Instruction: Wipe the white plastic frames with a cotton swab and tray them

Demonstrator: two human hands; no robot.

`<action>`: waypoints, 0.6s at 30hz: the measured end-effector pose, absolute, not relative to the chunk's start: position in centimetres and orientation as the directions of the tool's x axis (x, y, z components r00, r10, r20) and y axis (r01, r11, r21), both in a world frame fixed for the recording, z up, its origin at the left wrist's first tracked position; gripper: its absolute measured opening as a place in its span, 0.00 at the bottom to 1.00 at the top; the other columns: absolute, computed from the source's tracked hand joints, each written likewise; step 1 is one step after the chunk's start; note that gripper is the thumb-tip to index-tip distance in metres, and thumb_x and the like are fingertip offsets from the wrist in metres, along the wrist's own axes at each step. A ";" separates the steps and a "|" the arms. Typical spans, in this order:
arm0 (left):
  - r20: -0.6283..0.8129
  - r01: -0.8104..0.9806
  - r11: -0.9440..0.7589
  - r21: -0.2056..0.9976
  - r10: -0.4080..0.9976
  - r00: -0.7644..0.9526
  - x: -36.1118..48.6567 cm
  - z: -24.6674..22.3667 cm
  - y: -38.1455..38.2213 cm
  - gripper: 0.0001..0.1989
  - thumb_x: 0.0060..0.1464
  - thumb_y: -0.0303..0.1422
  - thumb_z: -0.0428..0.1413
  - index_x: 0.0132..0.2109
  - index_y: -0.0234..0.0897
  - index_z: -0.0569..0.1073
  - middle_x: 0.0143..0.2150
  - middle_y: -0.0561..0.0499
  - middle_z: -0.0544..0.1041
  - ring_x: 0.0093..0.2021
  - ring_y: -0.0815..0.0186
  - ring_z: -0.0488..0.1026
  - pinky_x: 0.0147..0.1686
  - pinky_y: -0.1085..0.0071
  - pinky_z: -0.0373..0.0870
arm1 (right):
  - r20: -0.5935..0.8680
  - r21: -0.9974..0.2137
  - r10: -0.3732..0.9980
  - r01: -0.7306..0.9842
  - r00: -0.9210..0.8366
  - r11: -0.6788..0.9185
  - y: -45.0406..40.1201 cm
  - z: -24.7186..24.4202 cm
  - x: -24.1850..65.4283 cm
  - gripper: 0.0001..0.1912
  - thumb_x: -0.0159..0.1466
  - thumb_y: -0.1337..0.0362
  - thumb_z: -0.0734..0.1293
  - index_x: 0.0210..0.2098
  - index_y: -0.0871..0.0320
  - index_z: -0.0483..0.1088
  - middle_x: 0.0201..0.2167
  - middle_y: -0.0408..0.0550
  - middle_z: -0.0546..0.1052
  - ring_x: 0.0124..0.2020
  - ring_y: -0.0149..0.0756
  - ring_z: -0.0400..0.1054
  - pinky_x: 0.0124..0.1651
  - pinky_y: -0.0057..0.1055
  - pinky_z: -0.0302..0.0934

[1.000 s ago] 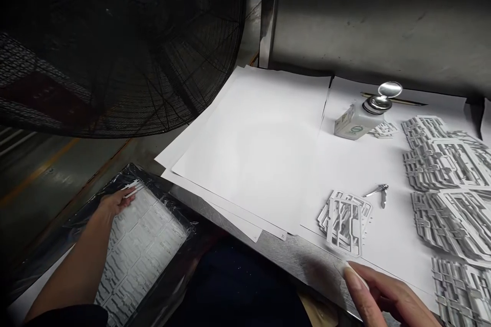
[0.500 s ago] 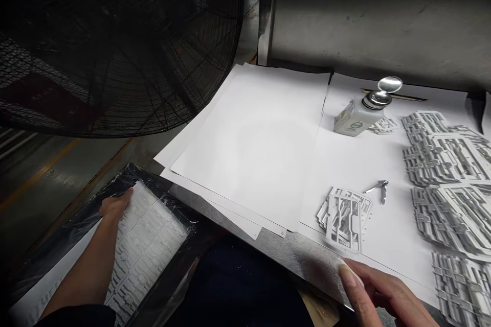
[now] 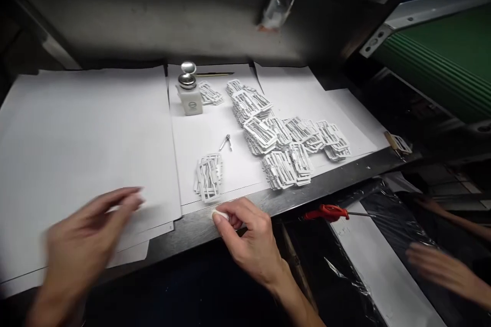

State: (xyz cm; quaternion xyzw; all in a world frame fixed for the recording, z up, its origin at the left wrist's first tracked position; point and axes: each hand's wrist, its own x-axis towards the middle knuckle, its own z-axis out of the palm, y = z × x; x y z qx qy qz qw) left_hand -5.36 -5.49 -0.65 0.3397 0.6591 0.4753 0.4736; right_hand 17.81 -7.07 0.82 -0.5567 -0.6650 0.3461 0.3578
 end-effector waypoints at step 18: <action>-0.209 0.363 0.254 0.896 0.965 -0.157 2.1 -2.5 1.3 0.16 0.44 0.45 0.59 0.34 0.38 0.73 0.27 0.52 0.73 0.27 0.67 0.68 0.27 0.71 0.65 | 0.094 -0.864 0.993 0.490 -0.066 0.114 -5.2 -0.9 20.3 0.06 0.62 0.66 0.64 0.36 0.58 0.72 0.29 0.44 0.71 0.27 0.28 0.63 0.31 0.26 0.59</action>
